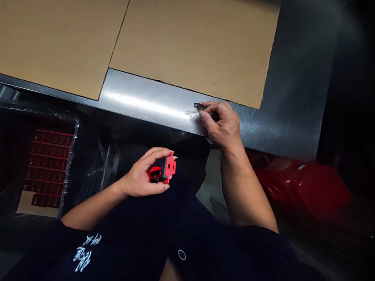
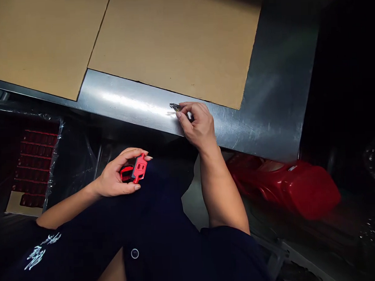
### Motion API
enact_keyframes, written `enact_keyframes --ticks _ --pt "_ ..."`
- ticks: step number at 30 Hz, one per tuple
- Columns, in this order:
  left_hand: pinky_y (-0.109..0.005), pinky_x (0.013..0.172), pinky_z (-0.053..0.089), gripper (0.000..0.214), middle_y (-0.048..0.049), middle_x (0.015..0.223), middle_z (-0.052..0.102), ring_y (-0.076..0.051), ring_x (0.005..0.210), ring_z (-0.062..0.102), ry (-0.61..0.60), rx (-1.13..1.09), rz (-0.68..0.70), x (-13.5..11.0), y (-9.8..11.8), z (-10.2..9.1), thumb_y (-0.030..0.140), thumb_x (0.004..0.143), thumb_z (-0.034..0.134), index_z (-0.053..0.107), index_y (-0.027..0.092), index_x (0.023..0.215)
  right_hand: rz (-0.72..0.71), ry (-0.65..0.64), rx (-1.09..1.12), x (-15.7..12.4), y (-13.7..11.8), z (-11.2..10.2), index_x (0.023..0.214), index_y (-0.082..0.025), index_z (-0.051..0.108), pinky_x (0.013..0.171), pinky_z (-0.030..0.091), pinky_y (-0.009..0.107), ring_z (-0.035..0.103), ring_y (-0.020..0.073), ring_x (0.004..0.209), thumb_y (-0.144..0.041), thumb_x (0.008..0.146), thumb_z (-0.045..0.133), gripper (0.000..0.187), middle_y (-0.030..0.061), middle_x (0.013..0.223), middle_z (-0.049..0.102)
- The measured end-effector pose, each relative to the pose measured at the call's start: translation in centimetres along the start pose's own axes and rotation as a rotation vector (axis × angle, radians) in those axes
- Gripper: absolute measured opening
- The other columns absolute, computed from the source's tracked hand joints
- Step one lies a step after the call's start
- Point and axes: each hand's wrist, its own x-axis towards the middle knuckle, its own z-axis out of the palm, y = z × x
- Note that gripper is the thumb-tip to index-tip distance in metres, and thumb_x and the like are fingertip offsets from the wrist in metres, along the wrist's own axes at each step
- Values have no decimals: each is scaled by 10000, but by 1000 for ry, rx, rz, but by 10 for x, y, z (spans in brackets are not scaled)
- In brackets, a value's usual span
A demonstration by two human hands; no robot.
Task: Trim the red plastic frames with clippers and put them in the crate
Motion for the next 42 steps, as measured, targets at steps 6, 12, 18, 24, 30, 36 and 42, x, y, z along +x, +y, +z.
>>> enact_keyframes --ticks 6,12,18,24,30,36,42 --pt "-424 1004 600 859 -172 1351 603 -287 1216 650 -64 324 175 3 11 0 225 774 775 417 237 1555 -26 -135 171 -89 -72 -33 919 -258 751 752 618 389 759 230 869 -128 820 795 169 53 968 784" --pt "-431 978 627 711 -189 1297 664 -285 1219 668 -146 405 182 6 15 5 272 828 760 463 160 1464 -15 -166 194 -139 -111 -31 942 -214 770 684 617 347 743 203 830 -104 827 803 163 82 987 782" --pt "-440 987 626 671 -198 1311 658 -284 1228 670 -164 400 212 10 13 4 272 840 749 488 161 1449 31 -92 188 -141 -115 -22 960 -217 794 688 629 330 725 191 849 -131 862 790 130 89 1009 746" --pt "-433 984 630 693 -219 1299 667 -281 1228 674 -115 408 252 8 10 3 280 834 767 497 132 1455 12 -117 233 -135 -116 -19 950 -202 789 679 635 317 720 172 802 -130 849 812 126 77 991 751" --pt "-430 968 639 707 -201 1309 666 -279 1222 681 -98 420 245 8 8 2 307 846 759 483 168 1482 -9 -104 228 -132 -116 -19 943 -191 787 685 638 317 730 177 812 -124 844 815 123 82 984 758" --pt "-431 961 642 712 -220 1300 669 -283 1221 683 -115 427 257 10 9 2 277 830 775 495 140 1470 -5 -80 231 -133 -115 -17 929 -202 782 654 632 318 726 177 793 -153 857 811 92 84 990 759" --pt "-437 948 646 720 -207 1307 663 -286 1222 683 -120 434 240 10 8 2 277 833 772 484 169 1484 7 -103 223 -131 -115 -19 919 -194 794 668 638 311 732 178 800 -152 847 819 87 89 983 759"
